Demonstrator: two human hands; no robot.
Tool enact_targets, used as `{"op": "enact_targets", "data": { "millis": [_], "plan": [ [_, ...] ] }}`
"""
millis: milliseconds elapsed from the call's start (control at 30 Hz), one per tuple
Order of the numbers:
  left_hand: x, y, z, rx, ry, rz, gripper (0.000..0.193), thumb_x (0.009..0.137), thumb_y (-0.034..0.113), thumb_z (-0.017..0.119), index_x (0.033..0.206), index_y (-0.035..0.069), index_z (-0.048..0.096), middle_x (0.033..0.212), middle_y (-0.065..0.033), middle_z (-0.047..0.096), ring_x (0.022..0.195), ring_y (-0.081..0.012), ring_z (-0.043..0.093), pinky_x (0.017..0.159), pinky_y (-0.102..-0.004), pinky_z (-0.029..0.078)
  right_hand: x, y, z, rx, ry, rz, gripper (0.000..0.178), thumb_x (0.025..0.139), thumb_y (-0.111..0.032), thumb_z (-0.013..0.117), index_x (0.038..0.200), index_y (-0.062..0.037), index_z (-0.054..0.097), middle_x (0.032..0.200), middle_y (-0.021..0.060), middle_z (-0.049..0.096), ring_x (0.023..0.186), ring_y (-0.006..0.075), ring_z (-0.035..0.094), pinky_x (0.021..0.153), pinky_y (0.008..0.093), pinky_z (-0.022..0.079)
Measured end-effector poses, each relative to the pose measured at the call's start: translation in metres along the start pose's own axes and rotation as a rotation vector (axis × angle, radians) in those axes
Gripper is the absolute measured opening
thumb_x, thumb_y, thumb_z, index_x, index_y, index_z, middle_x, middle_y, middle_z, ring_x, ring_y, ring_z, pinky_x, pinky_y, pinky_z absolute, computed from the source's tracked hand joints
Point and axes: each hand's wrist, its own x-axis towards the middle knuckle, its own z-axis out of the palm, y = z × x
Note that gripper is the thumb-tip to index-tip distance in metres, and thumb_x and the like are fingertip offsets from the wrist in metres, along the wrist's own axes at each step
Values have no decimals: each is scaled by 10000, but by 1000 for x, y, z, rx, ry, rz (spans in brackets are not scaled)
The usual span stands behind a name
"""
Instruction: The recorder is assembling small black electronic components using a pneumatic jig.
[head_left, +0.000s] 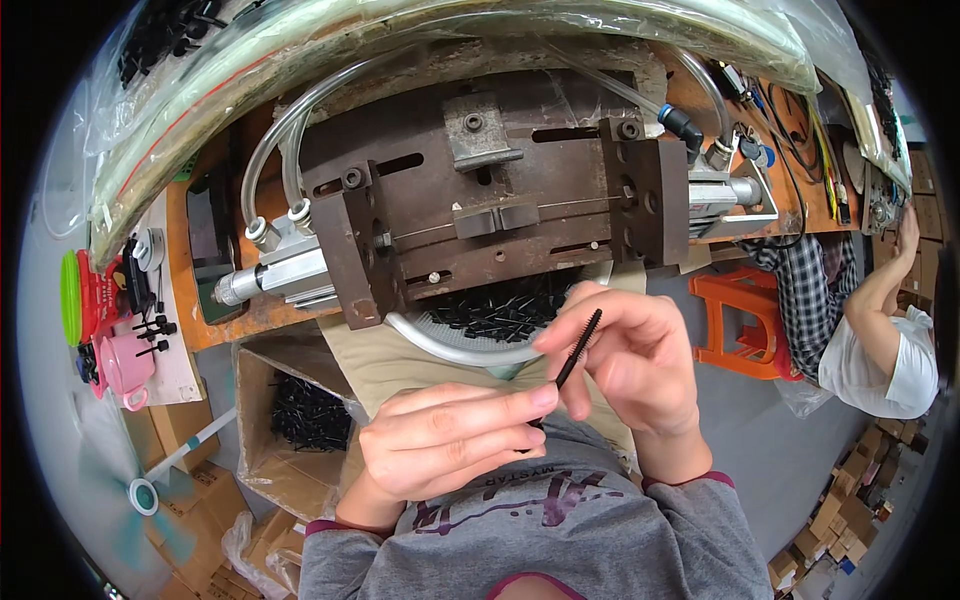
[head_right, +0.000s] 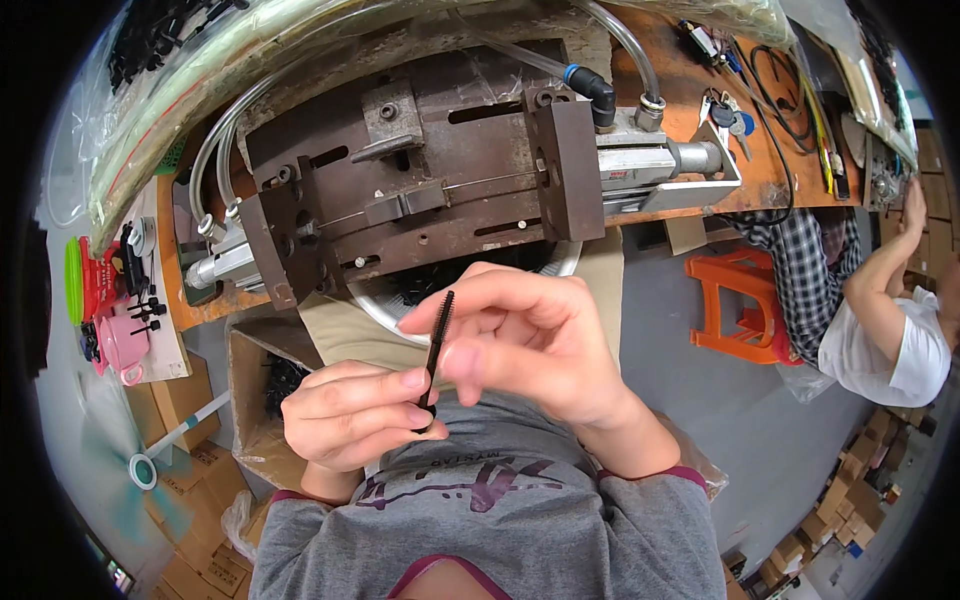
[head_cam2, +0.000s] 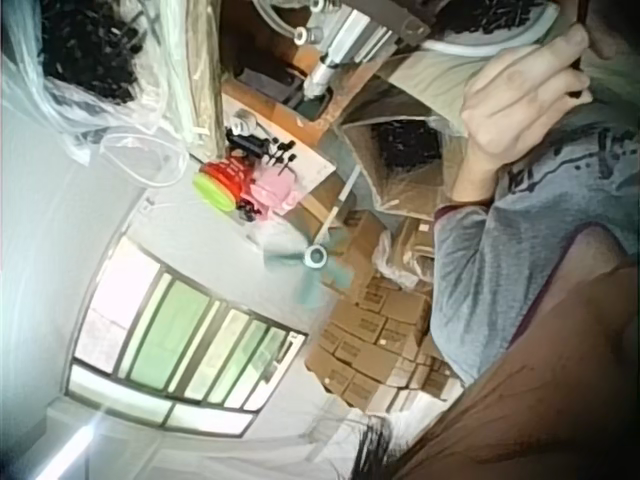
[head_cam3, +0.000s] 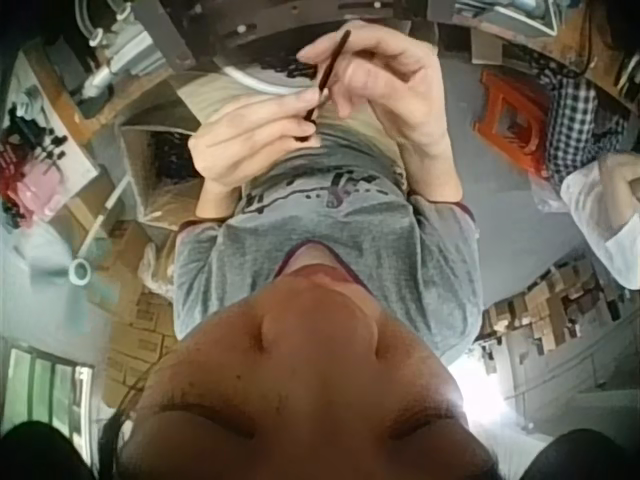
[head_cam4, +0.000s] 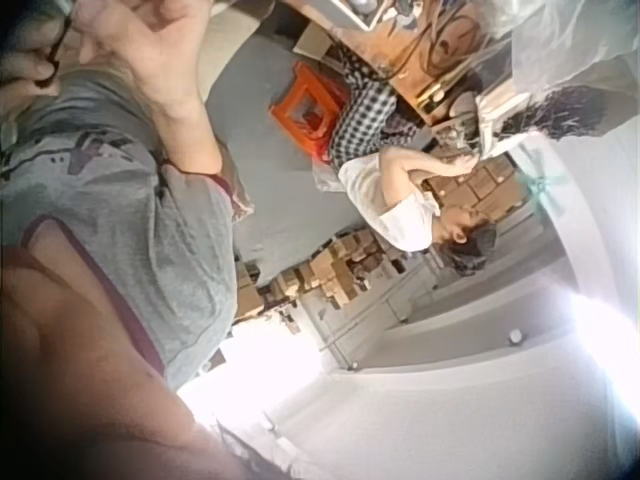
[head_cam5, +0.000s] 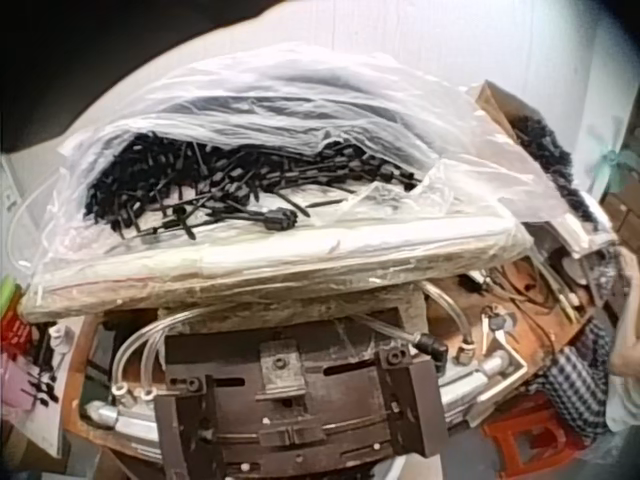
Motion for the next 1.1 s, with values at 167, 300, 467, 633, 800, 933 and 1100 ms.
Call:
{"op": "enact_targets", "data": {
  "millis": [167, 300, 467, 633, 800, 933, 1100],
  "plan": [
    [-1, 0, -1, -8, 0, -3, 293, 662, 15, 830, 937, -31, 742, 1139, -188, 703, 885, -255, 723, 729, -318, 619, 4, -1, -4, -60, -53, 6, 104, 856, 64, 695, 960, 65, 699, 1005, 169, 689, 655, 102, 632, 581, 207, 505],
    [-2, -3, -2, 4, -3, 14, 269, 650, 59, 857, 872, -35, 737, 1086, -194, 704, 822, -249, 723, 678, -310, 617, 3, -3, -3, -78, -62, 109, 64, 848, 59, 712, 911, 64, 703, 995, 164, 689, 655, 98, 634, 562, 203, 492],
    [-6, -7, -3, -98, 16, -16, 283, 647, 113, 894, 831, -26, 730, 1076, -205, 700, 759, -220, 714, 635, -296, 604, 2, -2, 3, 47, 29, 136, 89, 834, 62, 726, 919, 54, 703, 1008, 164, 689, 676, 114, 648, 562, 205, 496],
    [-11, -10, -1, -245, 62, -70, 314, 625, 108, 918, 835, -23, 726, 1108, -224, 687, 745, -195, 706, 640, -281, 593, 1, -2, 6, 5, -27, 117, 97, 834, 73, 720, 927, 54, 702, 1009, 168, 690, 689, 130, 657, 563, 214, 499],
    [-14, -7, 2, -336, 100, -139, 268, 671, 67, 866, 885, -37, 742, 1109, -213, 705, 904, -259, 729, 759, -343, 606, 0, 0, 5, 12, -48, 102, 110, 834, 90, 712, 938, 58, 702, 1007, 171, 688, 687, 136, 655, 564, 217, 496],
    [-10, -5, 3, -321, 76, -116, 278, 680, 62, 858, 906, -42, 735, 1110, -214, 705, 890, -259, 732, 745, -341, 607, 0, 2, 3, 1, -28, 32, 112, 888, 48, 664, 991, 66, 706, 1002, 157, 687, 676, 130, 646, 592, 222, 509],
    [-8, -2, 2, -225, 40, -96, 285, 688, 47, 847, 929, -49, 727, 1119, -216, 701, 853, -255, 736, 721, -334, 604, 3, -3, 6, -172, 92, -63, 240, 953, -113, 607, 1029, 102, 682, 909, 164, 656, 583, 141, 618, 533, 238, 496]
  ]
}}
